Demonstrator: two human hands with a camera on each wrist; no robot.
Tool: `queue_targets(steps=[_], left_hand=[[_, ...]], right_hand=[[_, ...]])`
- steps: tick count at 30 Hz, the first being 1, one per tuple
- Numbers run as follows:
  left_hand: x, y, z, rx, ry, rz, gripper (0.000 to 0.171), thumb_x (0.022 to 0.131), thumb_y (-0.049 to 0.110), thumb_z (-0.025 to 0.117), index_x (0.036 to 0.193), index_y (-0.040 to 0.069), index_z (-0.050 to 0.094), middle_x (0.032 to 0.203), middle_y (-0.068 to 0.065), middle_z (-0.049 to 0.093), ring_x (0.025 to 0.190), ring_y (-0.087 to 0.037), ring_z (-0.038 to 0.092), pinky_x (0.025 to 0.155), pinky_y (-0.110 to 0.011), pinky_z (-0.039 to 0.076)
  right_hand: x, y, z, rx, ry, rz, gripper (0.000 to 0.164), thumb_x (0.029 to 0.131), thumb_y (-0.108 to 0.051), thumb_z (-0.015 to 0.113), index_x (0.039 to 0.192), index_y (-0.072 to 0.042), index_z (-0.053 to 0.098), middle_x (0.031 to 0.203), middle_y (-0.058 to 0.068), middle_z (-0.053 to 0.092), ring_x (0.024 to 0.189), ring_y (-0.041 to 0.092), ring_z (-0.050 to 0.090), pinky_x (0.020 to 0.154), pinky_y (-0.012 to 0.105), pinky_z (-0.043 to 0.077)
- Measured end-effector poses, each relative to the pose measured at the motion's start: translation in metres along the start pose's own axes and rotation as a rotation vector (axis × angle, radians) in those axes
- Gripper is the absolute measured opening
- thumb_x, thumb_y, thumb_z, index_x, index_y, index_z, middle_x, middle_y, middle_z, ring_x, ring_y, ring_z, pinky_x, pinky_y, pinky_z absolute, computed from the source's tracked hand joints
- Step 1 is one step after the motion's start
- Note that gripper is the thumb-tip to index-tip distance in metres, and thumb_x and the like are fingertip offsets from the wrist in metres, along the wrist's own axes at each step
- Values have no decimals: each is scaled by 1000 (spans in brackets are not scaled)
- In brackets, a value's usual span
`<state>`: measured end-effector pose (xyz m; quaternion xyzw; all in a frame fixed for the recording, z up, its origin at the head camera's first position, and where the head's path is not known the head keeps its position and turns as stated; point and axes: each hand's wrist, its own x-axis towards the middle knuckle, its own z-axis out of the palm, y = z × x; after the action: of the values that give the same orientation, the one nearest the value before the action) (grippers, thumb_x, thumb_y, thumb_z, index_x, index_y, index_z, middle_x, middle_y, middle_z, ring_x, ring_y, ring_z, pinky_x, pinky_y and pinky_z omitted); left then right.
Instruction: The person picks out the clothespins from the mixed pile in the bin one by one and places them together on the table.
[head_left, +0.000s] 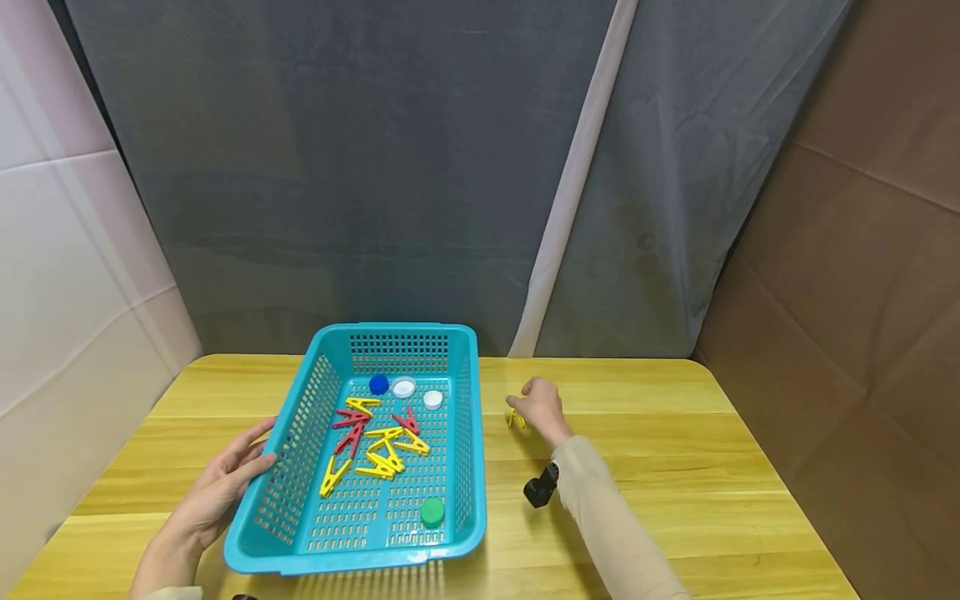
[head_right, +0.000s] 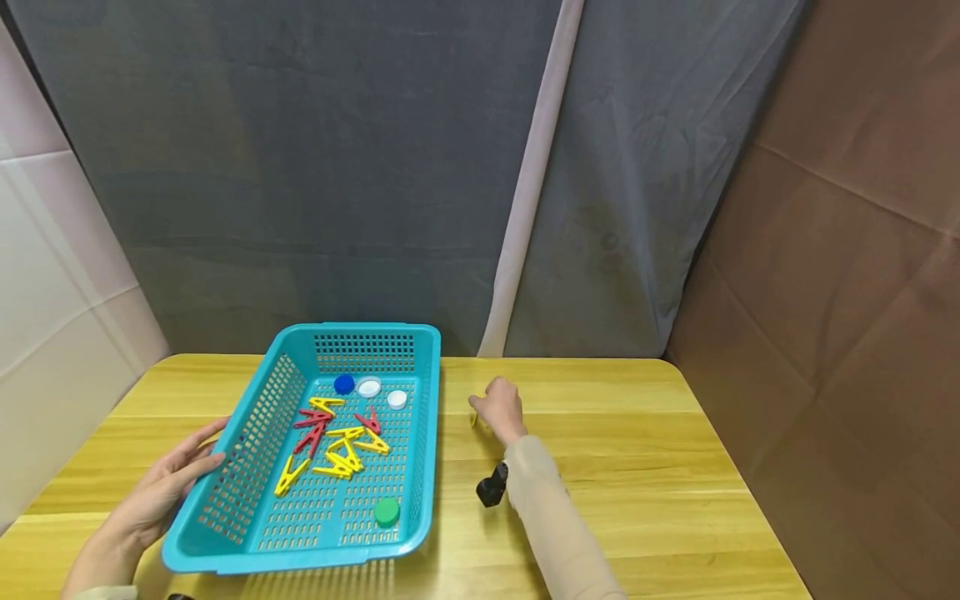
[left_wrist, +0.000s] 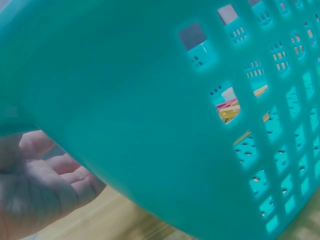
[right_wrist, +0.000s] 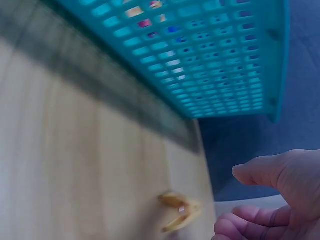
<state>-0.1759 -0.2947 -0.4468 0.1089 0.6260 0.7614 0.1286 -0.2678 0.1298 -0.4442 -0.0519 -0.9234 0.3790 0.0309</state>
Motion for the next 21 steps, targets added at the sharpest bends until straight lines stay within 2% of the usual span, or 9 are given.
queue_targets(steps=[2,4,6,13,21], left_hand=[[0,0,0,3,6,-2,41,98,4,44,125,36,44,109,9,61,93,-14,64,72,-34,56],[0,0,0,5,9,-4,41,98,4,45,125,36,44,109,9,61,93,-14,64,72,-34,56],[0,0,-1,7,10,-3,42,98,4,45,125,36,44,109,9,61,93,-15,63,72,-34,56],[0,0,0,8,16,-4,41,98,4,45,125,35,44,109,9,61,93,-14,63,72,-34,56],[1,0,0,29,44,-16,41,98,5,46,126,35,43,108,11,61,93,-13,63,72,-34,56]], right_hand=[[1,-5,-4,2,5,10,22,83,-16,71,79,0,56,69,4,50,54,11,41,51,23,40],[1,-11,-7,2,5,20,24,84,-17,70,93,3,60,81,9,57,61,14,48,60,27,48],[2,-16,-10,5,0,28,27,85,-18,70,99,4,61,85,10,59,63,15,50,64,29,50],[0,-31,-18,47,-1,-49,30,85,-17,68,103,6,61,68,7,53,50,12,43,48,21,41],[-1,-49,-25,75,5,-151,26,85,-14,68,99,6,60,63,5,51,50,13,43,48,22,39]])
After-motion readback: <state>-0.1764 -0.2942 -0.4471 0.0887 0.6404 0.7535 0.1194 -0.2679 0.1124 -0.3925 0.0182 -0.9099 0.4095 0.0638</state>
